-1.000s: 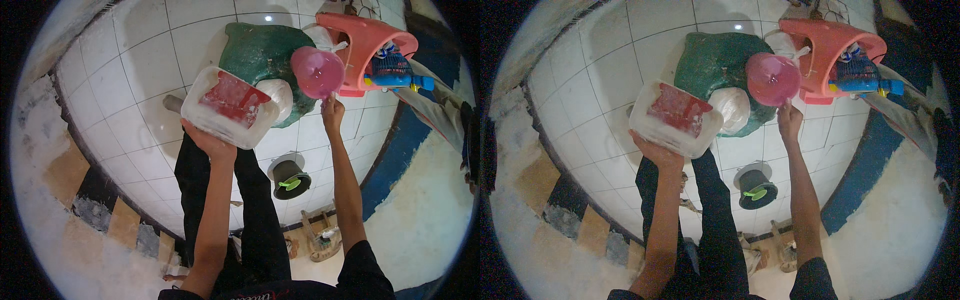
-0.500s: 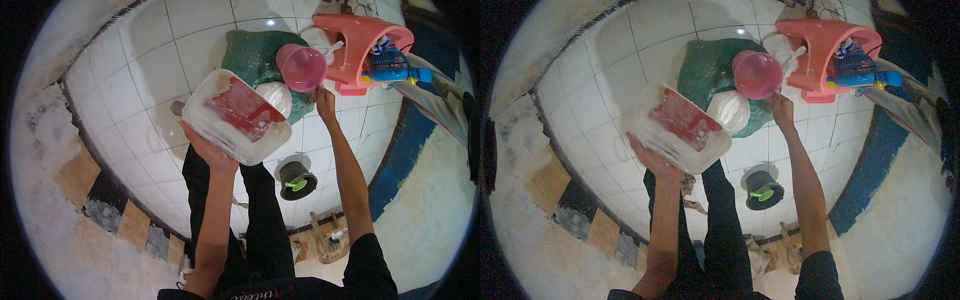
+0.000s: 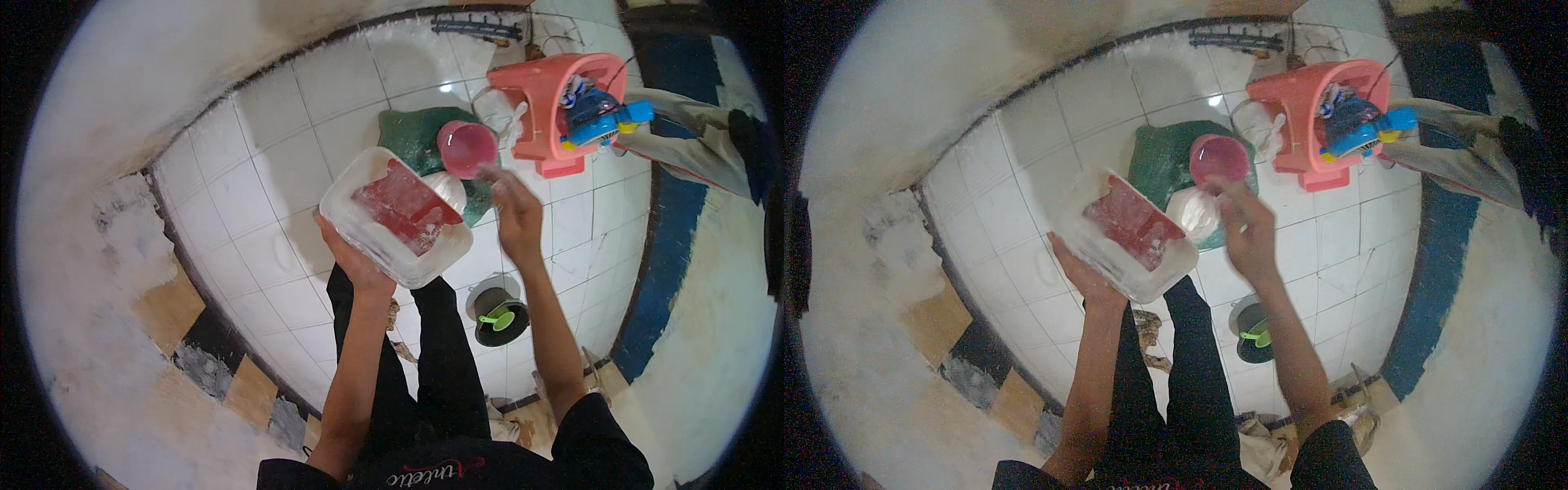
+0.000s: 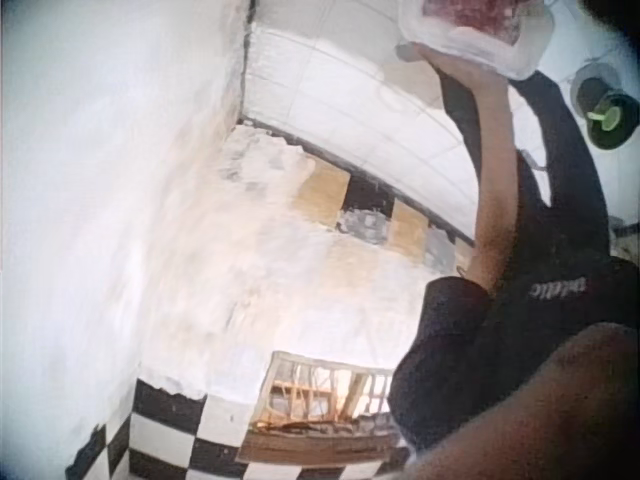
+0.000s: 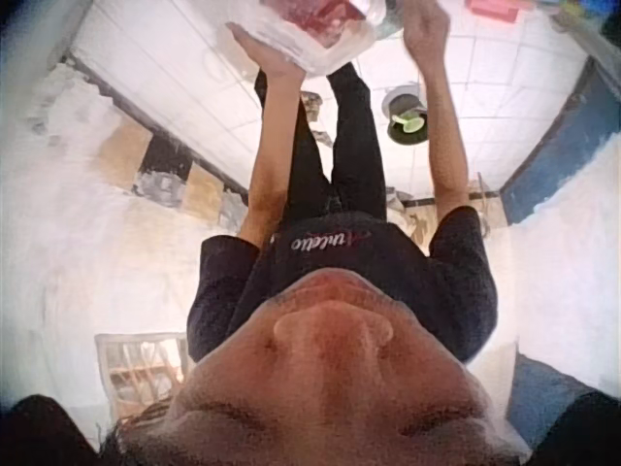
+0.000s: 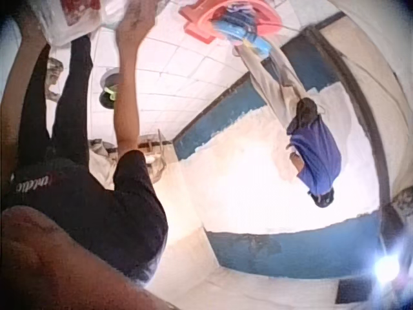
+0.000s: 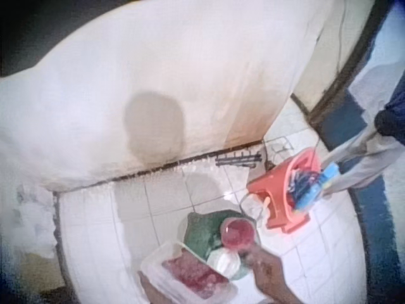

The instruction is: The person mixes a white patching compound in a container and then applies it to a wall using a red putty knife.

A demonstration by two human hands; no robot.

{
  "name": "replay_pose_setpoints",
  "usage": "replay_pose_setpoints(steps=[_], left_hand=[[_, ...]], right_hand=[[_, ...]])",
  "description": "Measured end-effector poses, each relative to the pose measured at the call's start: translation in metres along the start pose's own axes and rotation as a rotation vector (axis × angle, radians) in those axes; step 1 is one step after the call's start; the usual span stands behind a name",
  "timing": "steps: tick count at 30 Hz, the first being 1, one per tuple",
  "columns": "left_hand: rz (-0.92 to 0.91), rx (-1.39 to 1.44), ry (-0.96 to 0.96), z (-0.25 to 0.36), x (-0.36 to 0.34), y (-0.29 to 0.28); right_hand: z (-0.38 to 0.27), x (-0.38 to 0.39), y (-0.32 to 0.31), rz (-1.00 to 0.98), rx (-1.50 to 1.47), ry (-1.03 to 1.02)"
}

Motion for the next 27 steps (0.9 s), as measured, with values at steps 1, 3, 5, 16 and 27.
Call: replay_pose_setpoints(steps=[1, 3, 5, 16, 27], left_hand=[[0.006, 0.011, -0.009, 0.007, 0.011, 0.010], [-0.055, 0.023, -0.026, 0.023, 0.031, 0.024], [-0.084, 0.030, -0.048, 0.039, 0.054, 0.035], [-0.238, 0.034, -0.060, 0.131, 0.159, 0.090], [-0.351, 0.168, -0.063, 0.178, 0.228, 0.108]], right_hand=[[-0.030, 0.014, 0.002, 0.000, 0.050, -0.092], [-0.082, 0.039, 0.009, 0.010, 0.127, -0.178], [-0.116, 0.059, 0.010, 0.031, 0.136, -0.182], [-0.254, 0.146, -0.008, 0.149, 0.431, -0.491], [-0.341, 0.191, -0.012, -0.110, 0.524, -0.470]])
Point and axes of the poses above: each hand's wrist, its own x-axis away from the middle knuckle, its own y-axis out of the palm, z = x × y, the point moved 1 cm from there along -x, towards the middle knuckle, and after that the axes turned 8 degrees about y, right-handed, at the moved point
